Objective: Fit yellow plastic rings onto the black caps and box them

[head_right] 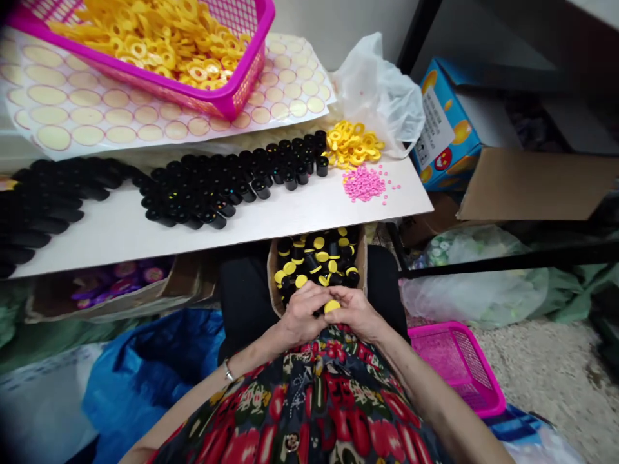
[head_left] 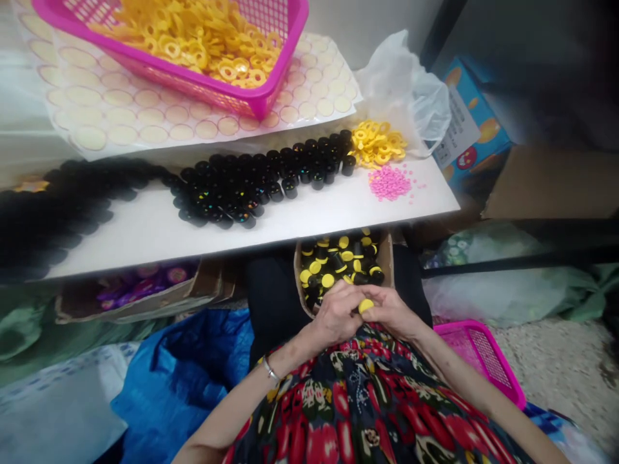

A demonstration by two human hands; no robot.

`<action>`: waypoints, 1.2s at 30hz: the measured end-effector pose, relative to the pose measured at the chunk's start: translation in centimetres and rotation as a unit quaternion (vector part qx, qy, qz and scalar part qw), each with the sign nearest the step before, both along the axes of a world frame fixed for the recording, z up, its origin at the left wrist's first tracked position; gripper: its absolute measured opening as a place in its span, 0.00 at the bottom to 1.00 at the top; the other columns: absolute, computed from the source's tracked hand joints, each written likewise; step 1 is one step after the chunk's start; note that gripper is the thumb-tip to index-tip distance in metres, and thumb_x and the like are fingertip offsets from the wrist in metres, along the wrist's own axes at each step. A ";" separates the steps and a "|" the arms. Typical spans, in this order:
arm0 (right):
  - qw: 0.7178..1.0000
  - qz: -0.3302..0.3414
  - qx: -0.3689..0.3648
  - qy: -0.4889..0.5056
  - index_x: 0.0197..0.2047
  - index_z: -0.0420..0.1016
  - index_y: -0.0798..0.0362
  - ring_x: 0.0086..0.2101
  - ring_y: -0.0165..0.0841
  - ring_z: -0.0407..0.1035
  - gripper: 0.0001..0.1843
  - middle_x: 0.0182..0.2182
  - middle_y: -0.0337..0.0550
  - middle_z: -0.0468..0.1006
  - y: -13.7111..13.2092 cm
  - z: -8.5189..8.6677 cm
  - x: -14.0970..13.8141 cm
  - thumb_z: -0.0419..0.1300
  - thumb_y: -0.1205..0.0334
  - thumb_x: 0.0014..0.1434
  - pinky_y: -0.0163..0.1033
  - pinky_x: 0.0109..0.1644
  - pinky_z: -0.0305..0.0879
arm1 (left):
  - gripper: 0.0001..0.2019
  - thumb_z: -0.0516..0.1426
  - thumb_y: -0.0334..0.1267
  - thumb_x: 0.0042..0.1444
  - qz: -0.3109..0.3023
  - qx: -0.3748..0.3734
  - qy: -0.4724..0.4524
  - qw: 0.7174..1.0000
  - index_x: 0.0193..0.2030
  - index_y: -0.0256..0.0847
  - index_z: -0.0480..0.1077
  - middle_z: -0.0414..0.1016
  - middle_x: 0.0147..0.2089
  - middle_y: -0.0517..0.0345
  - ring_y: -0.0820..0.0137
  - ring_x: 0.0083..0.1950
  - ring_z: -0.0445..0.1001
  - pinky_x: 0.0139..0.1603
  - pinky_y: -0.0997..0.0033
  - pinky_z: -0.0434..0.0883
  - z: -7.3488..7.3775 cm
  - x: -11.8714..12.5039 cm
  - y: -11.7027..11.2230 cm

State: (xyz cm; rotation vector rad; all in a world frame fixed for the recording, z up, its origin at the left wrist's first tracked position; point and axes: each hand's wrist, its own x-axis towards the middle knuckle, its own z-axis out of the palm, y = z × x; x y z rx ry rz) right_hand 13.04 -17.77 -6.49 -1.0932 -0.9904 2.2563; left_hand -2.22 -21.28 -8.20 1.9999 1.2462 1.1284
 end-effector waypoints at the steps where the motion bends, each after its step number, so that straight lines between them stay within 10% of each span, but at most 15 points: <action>1: 1.000 0.029 -0.001 -0.009 0.42 0.74 0.54 0.38 0.31 0.69 0.25 0.36 0.41 0.76 0.0 0.1 0.3 0.70 0.66 0.37 0.35 0.41 0.63 | 0.05 0.53 0.33 0.54 -0.013 0.007 0.012 1.000 0.33 0.38 0.71 0.74 0.33 0.52 0.69 0.34 0.67 0.37 0.67 0.66 -0.1 0.1 -0.2; 8: 0.964 0.062 0.200 -0.161 0.40 0.71 0.55 0.35 0.33 0.67 0.21 0.32 0.40 0.73 0.1 0.6 -1.0 0.67 0.60 0.41 0.38 0.40 0.64 | 0.08 0.49 0.28 0.53 -0.020 0.048 0.066 0.997 0.35 0.37 0.69 0.74 0.38 0.48 0.67 0.38 0.69 0.39 0.64 0.68 -0.2 -0.8 -0.8; 15: 0.742 0.083 0.557 -0.364 0.51 0.67 0.55 0.44 0.42 0.62 0.24 0.43 0.52 0.71 1.2 -0.8 -2.5 0.62 0.59 0.51 0.48 0.48 0.63 | 0.15 0.52 0.24 0.50 0.151 0.047 -0.007 0.987 0.44 0.40 0.70 0.74 0.44 0.50 0.66 0.44 0.72 0.45 0.64 0.72 -0.3 -3.8 0.0; 19: 0.671 0.165 0.601 -0.402 0.51 0.67 0.57 0.42 0.42 0.61 0.24 0.41 0.52 0.71 2.0 -1.1 -2.5 0.62 0.60 0.51 0.48 0.45 0.64 | 0.10 0.54 0.26 0.51 0.180 0.090 0.006 0.979 0.39 0.40 0.71 0.75 0.40 0.52 0.67 0.40 0.74 0.41 0.66 0.73 1.2 -5.1 3.3; 26: 0.628 0.235 0.632 -0.390 0.49 0.68 0.54 0.42 0.42 0.63 0.26 0.42 0.49 0.71 3.3 -0.6 -2.3 0.63 0.50 0.50 0.47 0.45 0.63 | 0.08 0.53 0.27 0.51 0.208 0.130 0.113 0.963 0.35 0.40 0.71 0.73 0.39 0.52 0.65 0.39 0.71 0.39 0.66 0.71 4.5 -5.9 12.3; 36: 0.599 -0.165 0.626 -0.471 0.36 0.74 0.54 0.40 0.39 0.63 0.11 0.36 0.50 0.71 18.2 5.0 -2.2 0.50 0.65 0.60 0.42 0.45 0.61 | 0.10 0.51 0.32 0.53 0.257 0.075 0.415 0.870 0.40 0.35 0.70 0.66 0.48 0.40 0.51 0.52 0.59 0.42 0.55 0.62 7.9 -3.6 23.8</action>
